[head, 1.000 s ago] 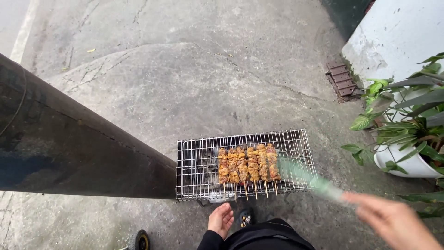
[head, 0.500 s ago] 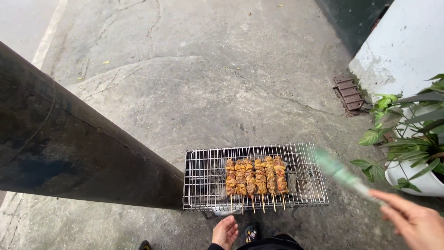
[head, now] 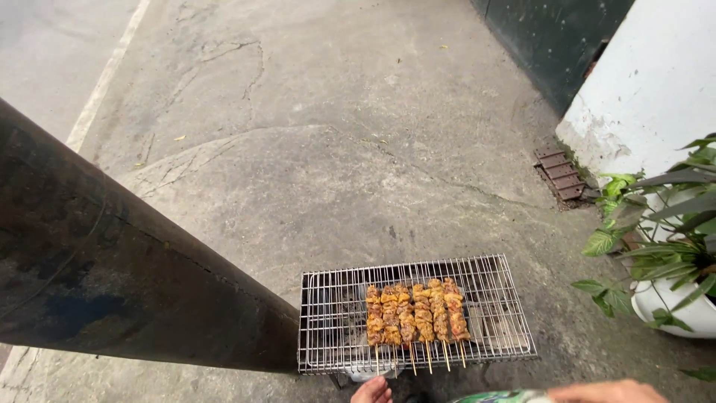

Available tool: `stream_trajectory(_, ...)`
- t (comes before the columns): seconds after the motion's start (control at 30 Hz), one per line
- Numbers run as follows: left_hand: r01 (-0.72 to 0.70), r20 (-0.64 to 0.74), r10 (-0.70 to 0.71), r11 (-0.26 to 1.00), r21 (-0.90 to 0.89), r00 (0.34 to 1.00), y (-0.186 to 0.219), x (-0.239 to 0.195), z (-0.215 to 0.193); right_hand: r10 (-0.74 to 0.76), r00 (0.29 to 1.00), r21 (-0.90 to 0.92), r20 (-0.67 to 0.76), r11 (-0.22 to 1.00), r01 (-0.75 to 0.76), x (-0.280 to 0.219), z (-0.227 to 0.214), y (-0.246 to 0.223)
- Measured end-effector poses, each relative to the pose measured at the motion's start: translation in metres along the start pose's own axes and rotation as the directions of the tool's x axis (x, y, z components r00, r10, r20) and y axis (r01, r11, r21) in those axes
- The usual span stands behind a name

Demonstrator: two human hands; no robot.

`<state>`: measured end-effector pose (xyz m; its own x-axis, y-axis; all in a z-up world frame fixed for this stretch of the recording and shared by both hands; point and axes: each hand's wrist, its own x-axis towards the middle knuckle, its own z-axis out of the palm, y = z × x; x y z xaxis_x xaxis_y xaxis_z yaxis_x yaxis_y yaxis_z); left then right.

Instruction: Grilling meat skewers on a charcoal grill while fanning to maintain heat.

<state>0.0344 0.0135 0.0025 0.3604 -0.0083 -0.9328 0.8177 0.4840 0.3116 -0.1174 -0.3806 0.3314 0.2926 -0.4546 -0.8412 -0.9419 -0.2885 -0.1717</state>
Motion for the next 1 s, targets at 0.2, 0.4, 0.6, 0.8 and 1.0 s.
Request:
stream_trajectory(0.2,-0.041,0.029,0.039,0.998,0.047,0.999,-0.015,0.025,-0.007,-0.283,0.729,-0.240,-0.623,0.956,0.167,0.025,0.001,0.037)
stream_trajectory(0.4,0.028,-0.068,-0.023,0.997,0.077,0.997,-0.014,0.046,-0.005,-0.379,0.914,-0.239,-0.145,0.910,0.339,0.034,-0.003,0.038)
stream_trajectory(0.6,0.070,-0.103,-0.058,0.990,0.120,0.993,-0.010,0.024,0.000,-0.336,0.937,-0.345,-0.092,0.894,0.286,0.043,0.011,0.041)
stream_trajectory(0.8,0.093,-0.069,-0.084,0.987,0.132,0.994,-0.006,0.015,-0.002,-0.261,0.775,-0.279,-0.575,0.954,0.114,-0.017,-0.008,0.005)
stream_trajectory(1.0,-0.035,0.124,0.023,0.995,0.099,0.992,-0.009,0.006,-0.018,-0.455,0.890,-0.475,-0.014,0.786,0.395,-0.009,0.001,0.019)
